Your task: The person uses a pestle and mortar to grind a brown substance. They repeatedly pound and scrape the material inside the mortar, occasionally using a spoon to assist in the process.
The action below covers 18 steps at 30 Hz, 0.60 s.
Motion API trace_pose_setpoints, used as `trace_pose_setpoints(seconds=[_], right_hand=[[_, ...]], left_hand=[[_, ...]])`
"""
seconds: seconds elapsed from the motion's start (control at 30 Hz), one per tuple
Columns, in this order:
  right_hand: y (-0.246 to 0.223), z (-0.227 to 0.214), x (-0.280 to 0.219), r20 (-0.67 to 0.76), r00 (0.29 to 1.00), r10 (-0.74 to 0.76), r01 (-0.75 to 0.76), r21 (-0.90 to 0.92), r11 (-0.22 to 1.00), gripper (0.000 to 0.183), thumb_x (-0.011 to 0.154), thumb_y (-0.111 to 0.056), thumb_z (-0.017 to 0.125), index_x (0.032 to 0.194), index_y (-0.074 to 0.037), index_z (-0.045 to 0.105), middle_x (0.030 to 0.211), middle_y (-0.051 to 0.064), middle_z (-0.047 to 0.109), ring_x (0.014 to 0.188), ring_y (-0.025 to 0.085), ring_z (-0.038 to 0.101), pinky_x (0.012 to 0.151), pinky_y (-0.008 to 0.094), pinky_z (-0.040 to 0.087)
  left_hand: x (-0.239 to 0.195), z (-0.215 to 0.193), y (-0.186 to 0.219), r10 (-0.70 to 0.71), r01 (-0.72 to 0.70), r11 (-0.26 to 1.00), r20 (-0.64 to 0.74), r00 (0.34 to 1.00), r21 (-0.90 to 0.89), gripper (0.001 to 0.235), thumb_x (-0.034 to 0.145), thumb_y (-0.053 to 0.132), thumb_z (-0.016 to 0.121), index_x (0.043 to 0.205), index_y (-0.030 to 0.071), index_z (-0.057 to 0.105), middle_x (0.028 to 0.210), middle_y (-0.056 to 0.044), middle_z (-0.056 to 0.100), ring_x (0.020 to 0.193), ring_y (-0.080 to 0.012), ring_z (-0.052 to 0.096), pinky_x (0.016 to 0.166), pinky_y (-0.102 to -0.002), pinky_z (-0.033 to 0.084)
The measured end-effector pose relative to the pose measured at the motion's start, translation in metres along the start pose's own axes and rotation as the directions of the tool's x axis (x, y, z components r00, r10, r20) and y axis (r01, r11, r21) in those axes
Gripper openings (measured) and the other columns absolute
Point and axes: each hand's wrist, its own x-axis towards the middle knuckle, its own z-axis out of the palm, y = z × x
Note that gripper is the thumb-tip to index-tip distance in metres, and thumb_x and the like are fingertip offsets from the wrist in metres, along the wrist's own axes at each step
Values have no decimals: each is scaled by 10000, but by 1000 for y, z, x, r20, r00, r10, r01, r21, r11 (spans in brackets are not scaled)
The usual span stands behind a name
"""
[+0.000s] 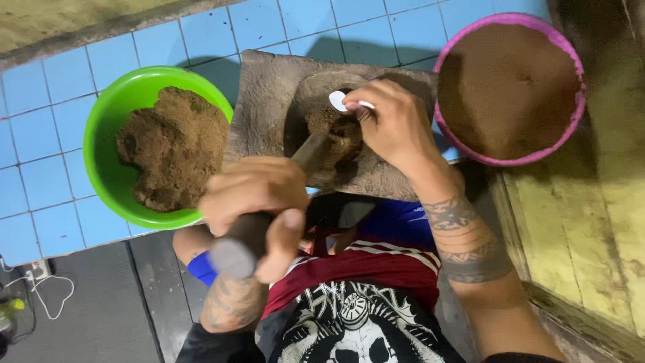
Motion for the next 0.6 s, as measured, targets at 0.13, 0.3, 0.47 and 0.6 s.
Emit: trace_pose_setpoints(seconds=[0.13,0.3,0.47,0.6], right_hand=[[-7,-3,3,-14,1000,3,-2,45,999,101,1018,-162,655,1023,-182,754,916,90,718,912,372,703,796,474,573],[-21,-10,7,-10,1000,2,-1,58,998,78,1011,-168,688,1019,-119,748,891,144,730,868,385,706,775,482,568],[-6,-13,10,-91,983,158,-143,153,978,106,1001,-208,707,984,-138,785,895,139,759,933,363,733,819,448,575],[-46,-18,29,-24,950,310,-305,133,943,219,968,-237,729,755,-221,777,680,11,723,683,218,719,725,331,561]], left_hand=[[-18,15,-43,18,-17,999,35,999,-29,277,839,101,638,578,102,543,469,-34,476,363,-214,455,397,-323,397],[-33,12,-58,77,-70,993,81,994,-90,285,778,65,670,541,134,527,455,-2,483,360,-199,483,397,-298,408],[-34,5,-57,94,-90,994,59,994,-67,350,849,115,632,530,133,490,446,-17,460,353,-230,424,388,-300,386],[-44,2,-58,22,-20,999,54,998,-37,327,831,128,634,536,144,492,451,-13,468,361,-228,415,389,-308,379]])
